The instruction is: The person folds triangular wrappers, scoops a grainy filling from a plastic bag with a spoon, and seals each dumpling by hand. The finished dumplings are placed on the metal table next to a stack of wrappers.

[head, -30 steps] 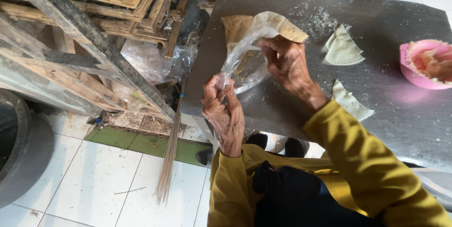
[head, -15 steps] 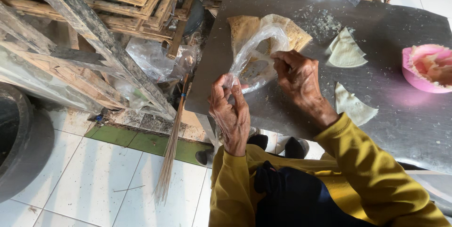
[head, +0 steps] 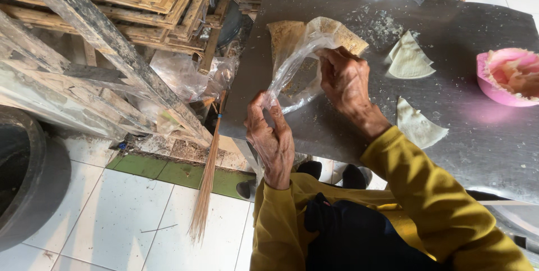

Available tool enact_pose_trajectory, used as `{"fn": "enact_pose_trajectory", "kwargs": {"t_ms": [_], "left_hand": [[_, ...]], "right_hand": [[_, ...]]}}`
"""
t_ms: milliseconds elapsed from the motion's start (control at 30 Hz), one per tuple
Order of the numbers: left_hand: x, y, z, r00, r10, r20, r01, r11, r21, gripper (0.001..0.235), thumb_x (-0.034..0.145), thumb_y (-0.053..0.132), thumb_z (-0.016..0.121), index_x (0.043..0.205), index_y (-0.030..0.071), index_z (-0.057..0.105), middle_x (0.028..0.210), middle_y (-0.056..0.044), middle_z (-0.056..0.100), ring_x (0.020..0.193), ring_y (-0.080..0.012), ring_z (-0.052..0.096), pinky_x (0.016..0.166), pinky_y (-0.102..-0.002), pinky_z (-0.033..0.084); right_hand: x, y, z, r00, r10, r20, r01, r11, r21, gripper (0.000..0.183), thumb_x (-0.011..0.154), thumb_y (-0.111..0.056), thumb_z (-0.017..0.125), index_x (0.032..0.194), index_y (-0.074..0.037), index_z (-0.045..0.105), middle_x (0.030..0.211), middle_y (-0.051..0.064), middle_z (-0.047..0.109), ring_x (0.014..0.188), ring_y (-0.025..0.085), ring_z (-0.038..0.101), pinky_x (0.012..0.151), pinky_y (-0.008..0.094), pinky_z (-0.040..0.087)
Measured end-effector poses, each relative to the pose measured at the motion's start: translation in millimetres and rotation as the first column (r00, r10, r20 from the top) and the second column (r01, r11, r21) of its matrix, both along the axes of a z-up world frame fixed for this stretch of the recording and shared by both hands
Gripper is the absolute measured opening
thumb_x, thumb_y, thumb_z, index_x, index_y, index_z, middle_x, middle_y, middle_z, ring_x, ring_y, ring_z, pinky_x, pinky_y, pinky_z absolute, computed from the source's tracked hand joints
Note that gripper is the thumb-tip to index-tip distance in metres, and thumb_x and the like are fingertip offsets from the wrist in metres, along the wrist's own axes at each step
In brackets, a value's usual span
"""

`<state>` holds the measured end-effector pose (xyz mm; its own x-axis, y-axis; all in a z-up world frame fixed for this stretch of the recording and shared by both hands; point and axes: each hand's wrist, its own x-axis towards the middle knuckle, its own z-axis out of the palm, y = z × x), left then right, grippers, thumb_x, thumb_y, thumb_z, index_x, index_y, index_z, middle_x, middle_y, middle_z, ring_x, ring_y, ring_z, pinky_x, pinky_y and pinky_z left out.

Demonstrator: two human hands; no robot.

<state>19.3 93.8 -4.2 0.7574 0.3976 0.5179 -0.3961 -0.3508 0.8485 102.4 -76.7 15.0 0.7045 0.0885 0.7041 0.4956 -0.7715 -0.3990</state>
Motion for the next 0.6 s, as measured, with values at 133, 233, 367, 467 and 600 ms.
{"fn": "enact_pose_trajectory", "kwargs": {"t_ms": [133,233,367,467,600], "left_hand": [[-1,2,3,1.000,-0.030,-0.006,0.030,1.000,0.000,0.030,0.110,0.025,0.049,0.131,0.007,0.059,0.120,-0.014,0.070,0.109,-0.0296,0.069,0.097,-0.045,0.051],[-1,3,3,0.998,-0.061,-0.034,0.062,0.998,0.013,0.033,0.111,0.026,0.045,0.135,0.006,0.056,0.118,-0.015,0.070,0.105,-0.0276,0.070,0.091,-0.043,0.053],[1,3,1,0.991,-0.125,-0.055,0.121,0.990,-0.071,0.035,0.112,0.028,0.042,0.135,0.006,0.056,0.111,-0.015,0.070,0.094,-0.0234,0.071,0.079,-0.037,0.058],[1,2,-3,0.990,-0.129,-0.058,0.127,0.991,-0.049,0.037,0.112,0.030,0.041,0.137,0.007,0.057,0.110,-0.014,0.071,0.091,-0.0223,0.071,0.078,-0.036,0.057],[1,1,-5,0.990,-0.139,-0.022,0.138,0.988,-0.064,0.039,0.111,0.034,0.041,0.135,0.009,0.058,0.112,-0.011,0.070,0.096,-0.0208,0.073,0.079,-0.035,0.061]], "right_hand": [[2,1,-10,0.991,0.092,-0.093,-0.083,0.992,0.095,0.020,0.100,0.005,0.057,0.101,0.001,0.076,0.079,0.011,0.074,0.052,0.010,0.062,0.045,0.024,0.046],[-13,3,-15,0.988,0.150,-0.042,-0.148,0.988,0.045,0.020,0.102,0.005,0.057,0.103,0.000,0.076,0.084,0.012,0.074,0.057,0.010,0.066,0.048,0.023,0.049],[-40,8,-11,0.976,0.110,-0.188,-0.091,0.990,0.110,0.019,0.099,0.001,0.059,0.104,-0.003,0.077,0.085,0.011,0.077,0.054,0.010,0.067,0.046,0.024,0.049],[-50,14,-6,0.950,0.115,-0.291,-0.048,0.972,0.229,0.019,0.097,-0.002,0.061,0.104,-0.005,0.078,0.085,0.008,0.078,0.056,0.009,0.069,0.050,0.024,0.052],[-49,9,1,0.837,0.217,-0.502,0.113,0.829,0.547,0.016,0.096,-0.006,0.064,0.102,-0.008,0.079,0.087,0.007,0.079,0.062,0.009,0.068,0.054,0.023,0.053]]}}
